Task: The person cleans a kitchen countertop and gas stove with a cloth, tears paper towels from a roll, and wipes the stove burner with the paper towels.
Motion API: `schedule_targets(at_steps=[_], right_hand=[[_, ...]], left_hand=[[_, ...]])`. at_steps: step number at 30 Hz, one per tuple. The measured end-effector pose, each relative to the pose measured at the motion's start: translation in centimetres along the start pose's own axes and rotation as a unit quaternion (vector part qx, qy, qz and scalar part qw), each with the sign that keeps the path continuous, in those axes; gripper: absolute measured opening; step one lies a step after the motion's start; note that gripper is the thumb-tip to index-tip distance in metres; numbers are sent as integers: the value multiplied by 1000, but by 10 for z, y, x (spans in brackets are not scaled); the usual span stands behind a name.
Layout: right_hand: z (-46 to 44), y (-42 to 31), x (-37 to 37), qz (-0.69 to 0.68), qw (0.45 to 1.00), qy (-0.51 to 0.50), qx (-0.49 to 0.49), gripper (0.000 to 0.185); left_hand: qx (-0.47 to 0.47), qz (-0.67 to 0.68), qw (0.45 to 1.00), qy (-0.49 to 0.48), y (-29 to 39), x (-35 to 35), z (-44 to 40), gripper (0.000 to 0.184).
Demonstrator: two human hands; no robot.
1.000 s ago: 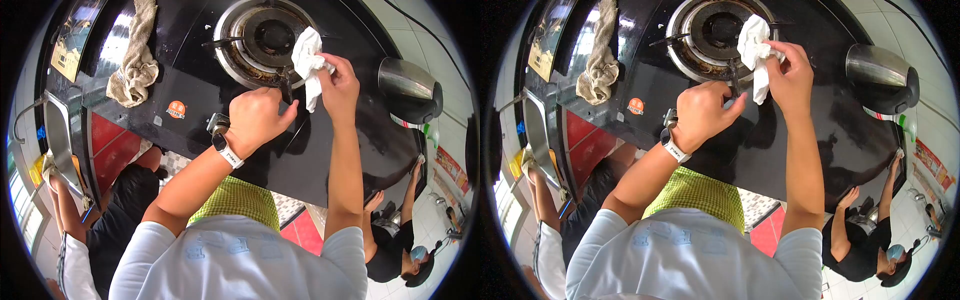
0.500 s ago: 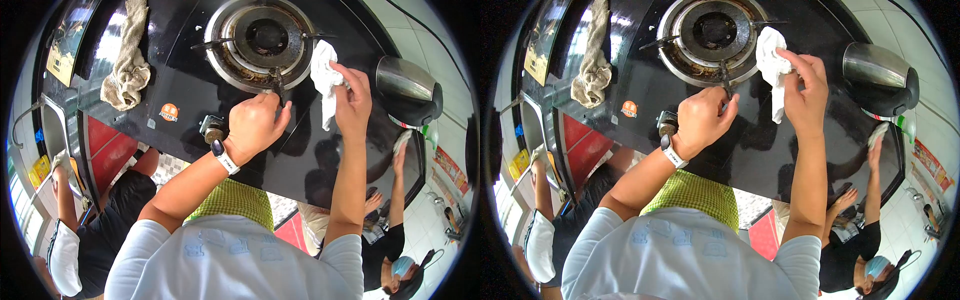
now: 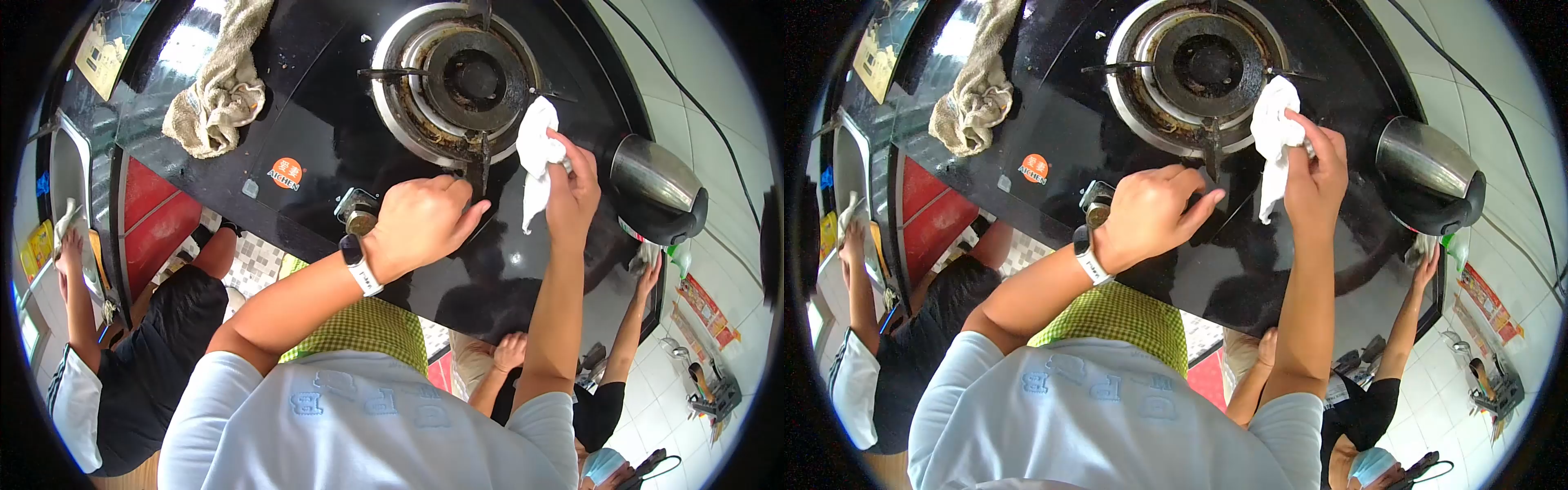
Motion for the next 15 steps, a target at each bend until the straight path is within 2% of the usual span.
schedule_targets(at_steps=[3, 7, 9, 12, 13, 15], right_hand=[[3, -20, -10, -1, 1000, 21, -9, 37], [-5, -91, 13, 145, 962, -91, -211, 43], [-13, -114, 31, 190, 937, -137, -260, 37], [-25, -125, 65, 287, 899, -249, -221, 18], [-29, -118, 82, 379, 855, -313, -164, 23], [-36, -111, 104, 444, 806, -349, -176, 23]], left_hand=[[13, 1, 998, -56, 0, -2, 12, 21], [29, 6, 995, -95, 4, -9, 33, 17], [20, 30, 995, -91, 0, -12, 41, 15], [26, 29, 995, -87, -4, -16, 47, 12], [35, 29, 996, -78, -3, -19, 47, 12], [37, 28, 995, -84, 1, -27, 48, 11]])
Point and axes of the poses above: each hand's wrist, its own z-axis away from the middle knuckle, its own x-axis out of the palm, y = z × x, the point moved 9 cm from there along -z, towards the middle knuckle, and after that the axes turned 13 degrees about -y, right-handed, at the moved point
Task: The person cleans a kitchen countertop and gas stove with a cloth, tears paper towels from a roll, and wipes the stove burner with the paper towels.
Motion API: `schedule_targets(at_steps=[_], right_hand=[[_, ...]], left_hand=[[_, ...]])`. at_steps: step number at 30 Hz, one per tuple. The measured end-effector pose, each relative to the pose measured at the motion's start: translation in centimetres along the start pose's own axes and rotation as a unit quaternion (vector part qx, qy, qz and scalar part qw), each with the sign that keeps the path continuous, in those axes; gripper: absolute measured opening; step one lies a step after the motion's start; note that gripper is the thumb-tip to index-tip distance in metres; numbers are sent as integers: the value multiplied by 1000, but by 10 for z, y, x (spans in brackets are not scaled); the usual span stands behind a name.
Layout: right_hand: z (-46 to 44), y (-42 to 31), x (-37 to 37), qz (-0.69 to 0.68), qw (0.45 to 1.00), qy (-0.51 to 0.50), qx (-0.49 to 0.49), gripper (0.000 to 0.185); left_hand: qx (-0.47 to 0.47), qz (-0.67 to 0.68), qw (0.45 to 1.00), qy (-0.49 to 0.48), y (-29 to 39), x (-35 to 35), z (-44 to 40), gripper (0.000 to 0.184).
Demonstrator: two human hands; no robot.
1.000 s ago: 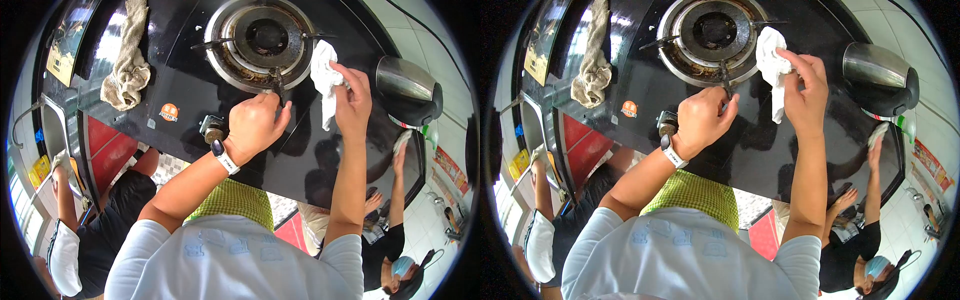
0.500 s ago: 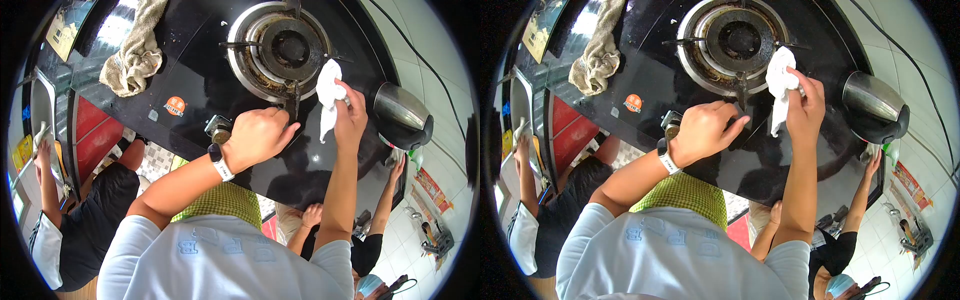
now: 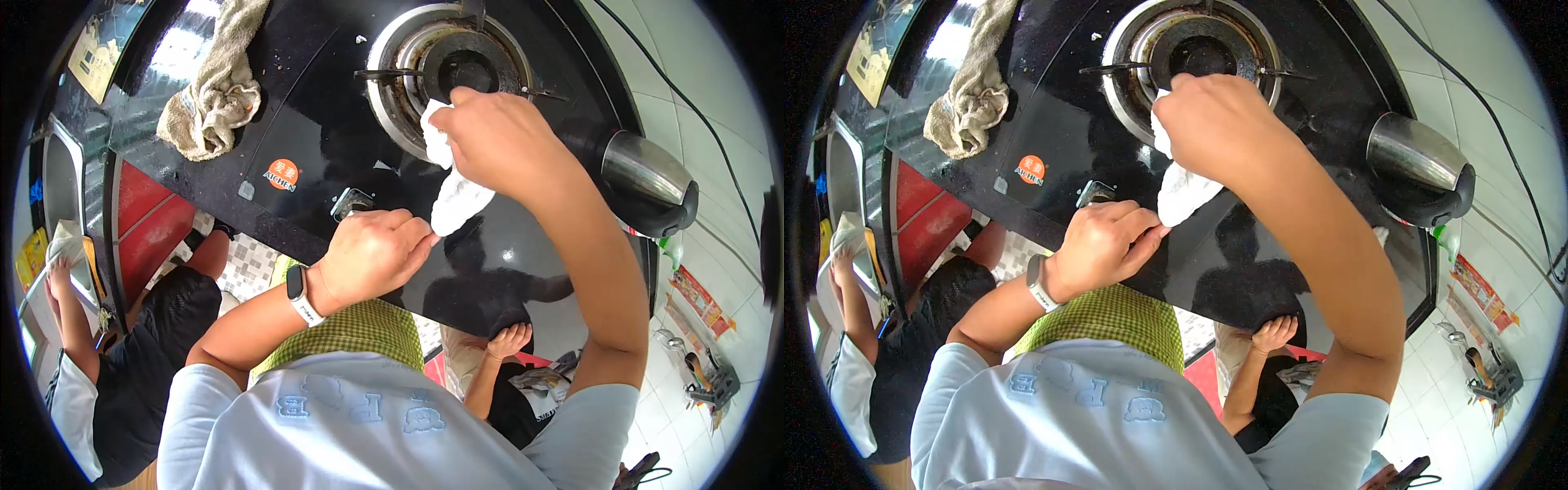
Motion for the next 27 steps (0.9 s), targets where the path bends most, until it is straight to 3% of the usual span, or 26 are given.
schedule_targets(at_steps=[2, 6, 8, 10, 12, 14, 16, 18, 20, 21, 22, 24, 26, 27], right_hand=[[-12, -3, -1, 12, 999, -30, -3, 25], [-16, -11, -21, -27, 999, 44, -2, 26], [-11, -5, -14, -155, 982, 105, 9, 23], [-7, -12, 12, -274, 957, 74, -64, 31], [5, -19, 16, -315, 942, 102, -52, 37], [15, -23, 15, -312, 943, 116, -26, 37], [24, -32, 7, -86, 984, 157, -21, 35], [29, -30, 0, -49, 986, 158, -9, 31], [40, 5, 0, -256, 942, 195, 96, 25], [40, 27, 21, -492, 838, 169, 163, 21], [43, 32, 21, -628, 741, 182, 151, 20], [39, 32, 21, -656, 711, 220, 130, 22], [21, 29, 28, -611, 749, 242, 89, 22], [12, 27, 27, -527, 808, 239, 108, 22]], left_hand=[[18, 4, 1000, 3, 8, -9, 2, 11], [57, 30, 997, 44, 22, -31, 12, 11], [68, 34, 995, 63, 24, -41, 18, 12], [57, 42, 996, 59, 20, -48, 22, 11], [54, 38, 996, 62, 12, -52, 26, 10], [51, 34, 996, 62, 6, -55, 30, 10], [33, 39, 996, 69, 0, -60, 33, 8], [33, 34, 997, 63, -1, -64, 33, 8], [42, 25, 995, 88, 0, -70, 35, 11], [42, 25, 995, 87, -1, -71, 36, 11], [45, 28, 995, 80, -3, -71, 36, 9], [50, 32, 996, 71, -3, -70, 36, 8], [48, 33, 996, 67, -2, -71, 34, 8], [49, 33, 996, 65, -1, -70, 34, 8]])
Point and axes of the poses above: each hand's wrist, its own z-axis away from the middle knuckle, its own x-axis out of the palm, y = z × x, the point moved 9 cm from there along -z, towards the middle knuckle, and after that the axes turned 13 degrees about -y, right-handed, at the moved point
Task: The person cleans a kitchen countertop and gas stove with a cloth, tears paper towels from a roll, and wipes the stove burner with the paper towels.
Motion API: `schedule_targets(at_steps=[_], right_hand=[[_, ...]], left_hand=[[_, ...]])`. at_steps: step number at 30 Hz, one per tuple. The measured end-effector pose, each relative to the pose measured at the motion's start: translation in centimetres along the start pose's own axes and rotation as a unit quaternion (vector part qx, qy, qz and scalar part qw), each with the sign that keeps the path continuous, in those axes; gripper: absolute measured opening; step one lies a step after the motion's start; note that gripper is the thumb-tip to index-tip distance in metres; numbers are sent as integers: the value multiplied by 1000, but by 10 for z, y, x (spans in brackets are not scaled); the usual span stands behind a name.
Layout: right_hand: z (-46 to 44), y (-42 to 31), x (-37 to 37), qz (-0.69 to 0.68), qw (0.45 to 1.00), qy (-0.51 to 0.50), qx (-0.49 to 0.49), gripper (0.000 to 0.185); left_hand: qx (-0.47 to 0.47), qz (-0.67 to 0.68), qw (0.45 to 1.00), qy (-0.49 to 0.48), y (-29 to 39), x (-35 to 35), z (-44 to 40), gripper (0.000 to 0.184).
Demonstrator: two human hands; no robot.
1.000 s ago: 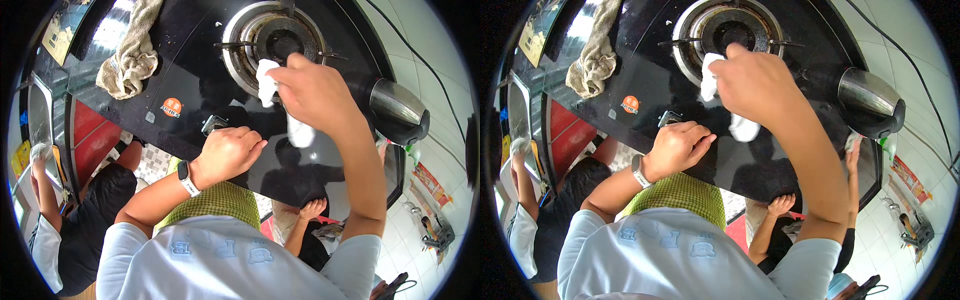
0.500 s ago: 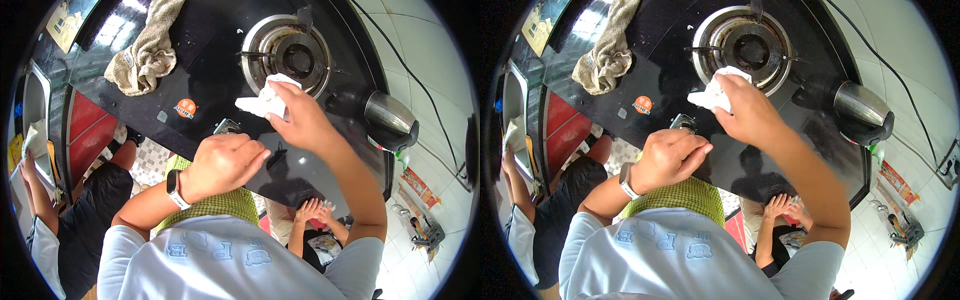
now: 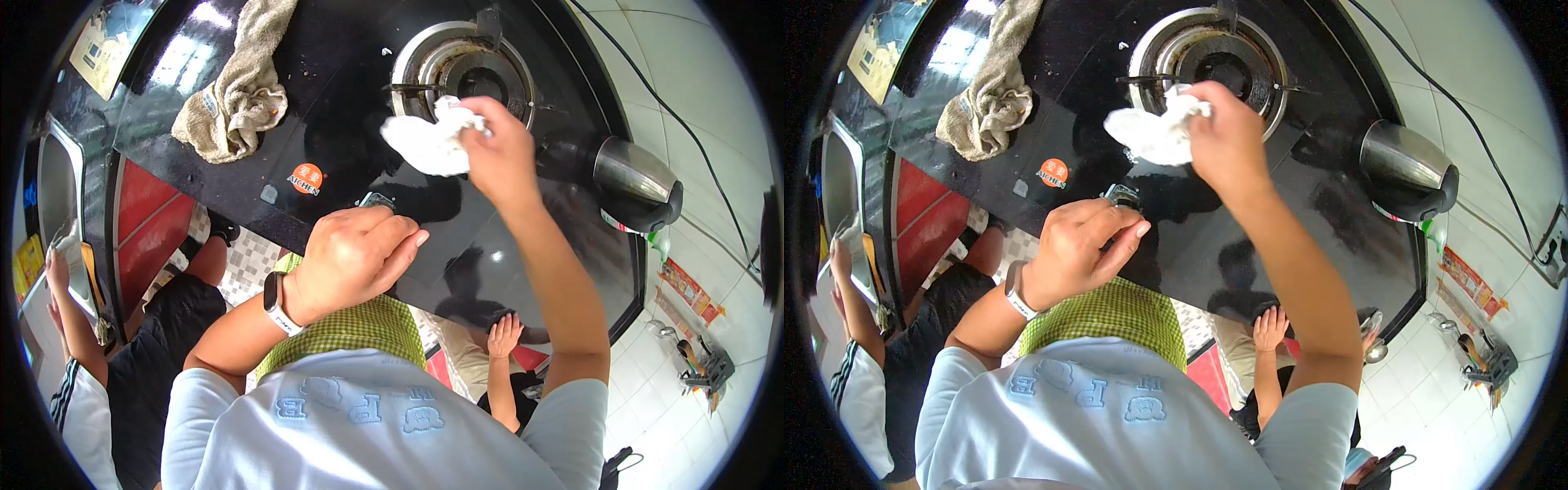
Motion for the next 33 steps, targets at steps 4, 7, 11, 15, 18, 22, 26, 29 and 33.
schedule_targets(at_steps=[4, 7, 11, 15, 18, 22, 26, 29, 33], right_hand=[[-15, -20, 37, 184, 982, -16, -38, 26], [-9, -27, 47, 241, 967, -84, -18, 39], [3, -1, 51, 88, 937, -279, 190, 62], [-1, 2, 50, 192, 953, -234, 26, 54], [2, -1, 50, 172, 937, -274, 131, 34], [5, 2, 39, 266, 906, -294, 147, 32], [3, -3, 38, 481, 808, -317, 125, 27], [-4, -4, 49, 550, 736, -372, 134, 25], [1, -3, 61, 627, 639, -422, 140, 25]], left_hand=[[12, 5, 1000, -5, 5, 3, 0, 8], [25, 15, 1000, -6, 9, 3, 2, 9], [29, 25, 999, 23, 9, -2, 4, 9], [22, 20, 999, 27, 13, -9, 3, 9], [22, 14, 1000, 10, 15, -12, 4, 9], [19, -5, 1000, -2, 15, -16, 2, 9], [16, -22, 999, 33, 14, -21, 3, 11], [20, -20, 999, 26, 15, -22, 4, 10], [24, -17, 1000, 8, 19, -21, 6, 9]])
Point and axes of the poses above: each hand's wrist, its own z-axis away from the middle knuckle, its own x-axis out of the palm, y = z × x, the point moved 9 cm from there along -z, towards the middle knuckle, and after that the axes turned 13 degrees about -y, right-handed, at the moved point
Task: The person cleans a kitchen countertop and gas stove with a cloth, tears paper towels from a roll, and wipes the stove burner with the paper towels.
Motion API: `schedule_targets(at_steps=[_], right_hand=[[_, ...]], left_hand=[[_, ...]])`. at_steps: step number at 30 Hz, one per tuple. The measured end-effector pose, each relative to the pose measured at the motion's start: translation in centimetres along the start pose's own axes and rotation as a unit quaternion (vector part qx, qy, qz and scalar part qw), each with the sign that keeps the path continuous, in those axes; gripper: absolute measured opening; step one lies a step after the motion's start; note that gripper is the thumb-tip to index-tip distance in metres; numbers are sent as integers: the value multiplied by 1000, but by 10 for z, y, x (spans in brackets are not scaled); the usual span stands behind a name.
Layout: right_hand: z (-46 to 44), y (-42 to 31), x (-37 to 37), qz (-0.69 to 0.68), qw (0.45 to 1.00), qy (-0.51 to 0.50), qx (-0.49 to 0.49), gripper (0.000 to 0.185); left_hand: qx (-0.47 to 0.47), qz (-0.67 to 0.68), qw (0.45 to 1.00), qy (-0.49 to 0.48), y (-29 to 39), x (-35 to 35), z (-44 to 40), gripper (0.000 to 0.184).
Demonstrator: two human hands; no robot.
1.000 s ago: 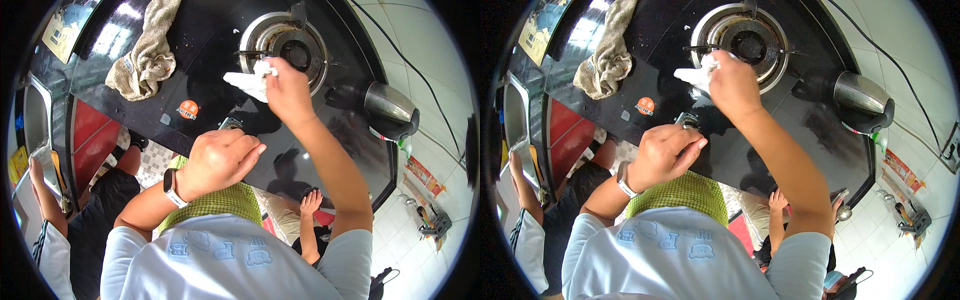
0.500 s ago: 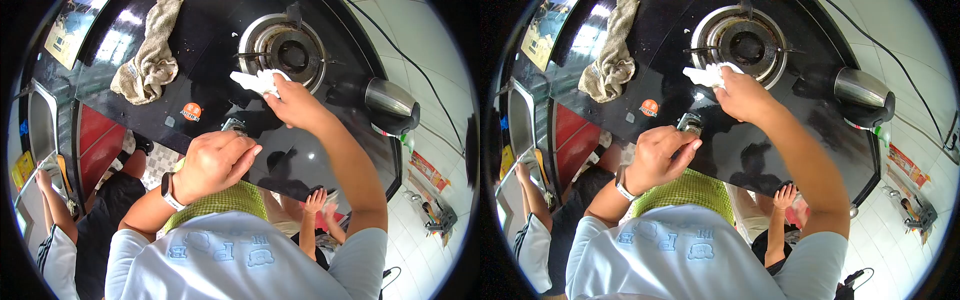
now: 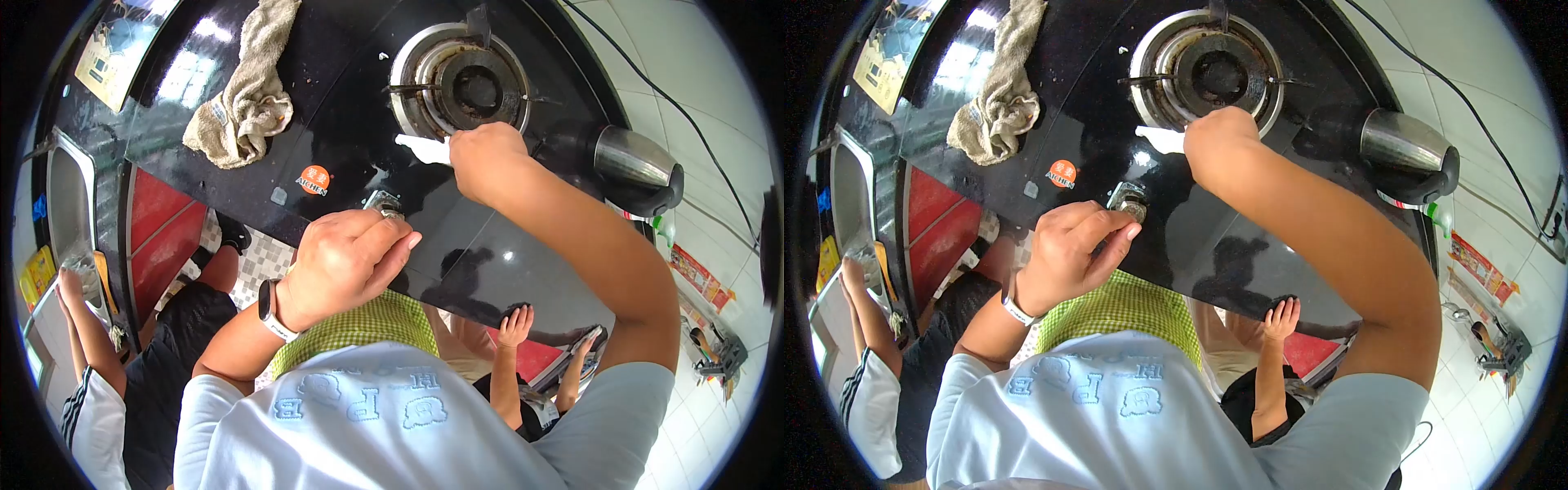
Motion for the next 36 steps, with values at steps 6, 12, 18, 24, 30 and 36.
schedule_targets(at_steps=[6, 12, 18, 24, 30, 36], right_hand=[[93, 14, 6, -211, 862, 459, -35, 25], [63, 70, 92, -791, 521, 311, -84, 25], [37, 68, 56, -706, 624, 328, -61, 36], [41, 29, -15, -388, 731, 555, -87, 19], [26, 36, -8, -355, 831, 427, -18, 19], [50, 31, -3, -323, 875, 354, -69, 20]], left_hand=[[-13, -6, 1000, 1, -3, 8, 7, 11], [2, 6, 1000, -28, 3, 21, 5, 10], [10, 1, 999, -36, 7, 25, 3, 10], [9, -6, 999, -32, 6, 24, 0, 10], [1, 1, 999, -32, 4, 18, 4, 9], [-3, 7, 1000, -24, -1, 12, 7, 9]])
Point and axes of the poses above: each hand's wrist, its own z-axis away from the middle knuckle, its own x-axis out of the palm, y = z × x, the point moved 9 cm from there along -z, towards the middle knuckle, and after that the axes turned 13 degrees about -y, right-handed, at the moved point
